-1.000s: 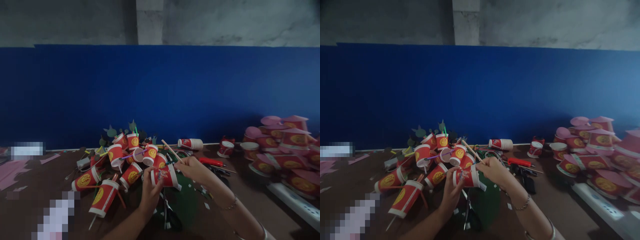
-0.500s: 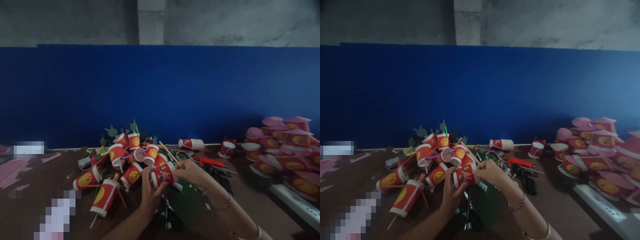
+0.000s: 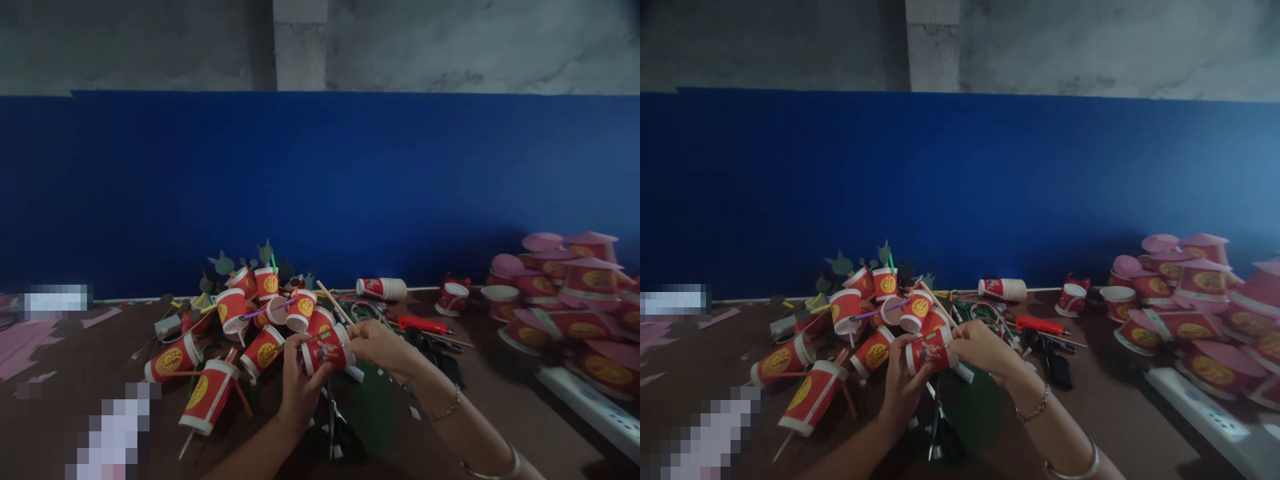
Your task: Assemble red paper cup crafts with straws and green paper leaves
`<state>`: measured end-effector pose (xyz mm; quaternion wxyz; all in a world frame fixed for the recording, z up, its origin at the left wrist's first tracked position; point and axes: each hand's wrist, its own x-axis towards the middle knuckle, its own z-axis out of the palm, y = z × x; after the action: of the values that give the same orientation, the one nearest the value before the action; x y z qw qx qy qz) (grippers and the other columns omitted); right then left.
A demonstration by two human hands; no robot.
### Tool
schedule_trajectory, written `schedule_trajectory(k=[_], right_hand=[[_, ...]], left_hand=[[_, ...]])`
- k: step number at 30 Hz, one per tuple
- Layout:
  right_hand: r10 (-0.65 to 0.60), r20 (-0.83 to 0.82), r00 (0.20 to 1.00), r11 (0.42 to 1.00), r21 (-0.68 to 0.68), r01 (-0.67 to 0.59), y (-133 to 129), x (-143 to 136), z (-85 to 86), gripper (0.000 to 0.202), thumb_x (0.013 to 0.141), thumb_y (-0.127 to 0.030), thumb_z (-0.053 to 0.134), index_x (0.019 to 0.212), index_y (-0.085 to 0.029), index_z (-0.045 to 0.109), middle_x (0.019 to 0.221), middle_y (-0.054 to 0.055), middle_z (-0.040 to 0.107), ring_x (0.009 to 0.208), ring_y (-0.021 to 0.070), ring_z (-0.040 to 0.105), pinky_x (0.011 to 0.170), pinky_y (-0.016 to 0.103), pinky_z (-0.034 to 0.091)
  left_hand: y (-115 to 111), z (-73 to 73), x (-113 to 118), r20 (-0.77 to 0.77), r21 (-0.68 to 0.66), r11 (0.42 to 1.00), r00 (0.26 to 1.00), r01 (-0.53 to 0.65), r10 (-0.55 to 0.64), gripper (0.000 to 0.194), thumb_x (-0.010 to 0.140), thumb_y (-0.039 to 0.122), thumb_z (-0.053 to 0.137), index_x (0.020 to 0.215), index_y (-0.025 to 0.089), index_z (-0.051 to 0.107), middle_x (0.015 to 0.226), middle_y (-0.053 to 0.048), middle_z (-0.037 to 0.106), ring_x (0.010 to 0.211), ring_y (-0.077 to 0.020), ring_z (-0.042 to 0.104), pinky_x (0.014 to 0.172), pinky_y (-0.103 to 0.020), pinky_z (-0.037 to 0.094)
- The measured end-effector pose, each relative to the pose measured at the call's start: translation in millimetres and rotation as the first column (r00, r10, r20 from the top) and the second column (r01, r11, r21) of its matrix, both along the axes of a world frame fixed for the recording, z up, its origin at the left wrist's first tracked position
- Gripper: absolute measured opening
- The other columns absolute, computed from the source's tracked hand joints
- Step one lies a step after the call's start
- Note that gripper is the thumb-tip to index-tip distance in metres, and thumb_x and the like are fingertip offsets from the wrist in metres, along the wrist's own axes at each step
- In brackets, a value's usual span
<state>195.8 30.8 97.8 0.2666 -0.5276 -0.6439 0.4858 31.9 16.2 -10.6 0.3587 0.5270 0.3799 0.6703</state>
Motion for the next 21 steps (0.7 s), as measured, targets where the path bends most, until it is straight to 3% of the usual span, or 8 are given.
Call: schedule_trajectory(k=[6,12,14,16,18,21], right_hand=[[0.009,-0.017,1.0,1.0,0.001,-0.009,2.5,4.1,0.7,0.022,0.072,-0.03,0.057,0.057,-0.018,0.047,0.044,-0.008,0.034,0.042,0.0054,0.025,0.043,0.023,0.014],[0.006,0.049,0.999,0.995,0.101,-0.011,2.4,-1.0,-6.0,0.031,0.07,-0.038,0.063,0.054,-0.017,0.048,0.048,-0.006,0.039,0.047,0.0065,0.031,0.045,0.022,0.023],[0.036,0.027,0.999,0.993,0.107,-0.038,0.2,-5.2,-4.9,0.033,0.074,-0.041,0.06,0.055,-0.016,0.049,0.05,-0.005,0.042,0.049,0.0074,0.034,0.047,0.022,0.027],[0.026,-0.003,1.0,0.986,0.167,-0.025,-1.9,-8.1,-2.4,0.034,0.078,-0.043,0.056,0.058,-0.016,0.05,0.052,-0.005,0.041,0.049,0.0075,0.034,0.046,0.022,0.027],[-0.04,-0.044,0.998,0.964,0.26,0.05,-3.1,-8.4,0.5,0.032,0.081,-0.043,0.053,0.064,-0.016,0.052,0.052,-0.006,0.037,0.049,0.0072,0.03,0.045,0.022,0.023],[-0.104,-0.091,0.99,0.928,0.349,0.13,-3.4,-4.7,4.5,0.027,0.082,-0.041,0.053,0.075,-0.015,0.056,0.052,-0.008,0.031,0.047,0.0069,0.025,0.043,0.022,0.019]], left_hand=[[-0.6,3.2,-0.1,-0.055,0.015,0.999,0.998,-0.028,0.029,0.047,0.069,0.033,0.072,0.108,0.02,0.048,0.105,-0.008,0.054,0.094,-0.0248,0.057,0.079,-0.035,0.047],[-3.1,4.7,-0.3,-0.404,0.068,0.996,0.914,0.063,-0.03,0.06,0.057,0.032,0.082,0.11,0.02,0.058,0.1,-0.008,0.061,0.093,-0.0268,0.057,0.083,-0.039,0.045],[-4.3,7.4,1.1,-0.425,0.042,0.994,0.903,0.097,-0.07,0.061,0.057,0.032,0.083,0.112,0.02,0.06,0.1,-0.008,0.063,0.093,-0.0272,0.057,0.084,-0.04,0.045],[-5.3,11.6,4.0,-0.313,-0.04,0.989,0.938,0.143,-0.149,0.054,0.063,0.035,0.078,0.112,0.018,0.061,0.099,-0.009,0.065,0.09,-0.0255,0.059,0.082,-0.037,0.046],[-5.5,16.3,7.7,-0.082,-0.155,0.961,0.967,0.228,-0.242,0.045,0.07,0.041,0.073,0.106,0.016,0.063,0.094,-0.009,0.068,0.084,-0.023,0.061,0.077,-0.034,0.048],[-4.1,21.8,11.9,0.349,-0.305,0.865,0.892,0.398,-0.287,0.047,0.068,0.049,0.073,0.099,0.015,0.064,0.091,-0.007,0.069,0.081,-0.0201,0.063,0.072,-0.028,0.05]])
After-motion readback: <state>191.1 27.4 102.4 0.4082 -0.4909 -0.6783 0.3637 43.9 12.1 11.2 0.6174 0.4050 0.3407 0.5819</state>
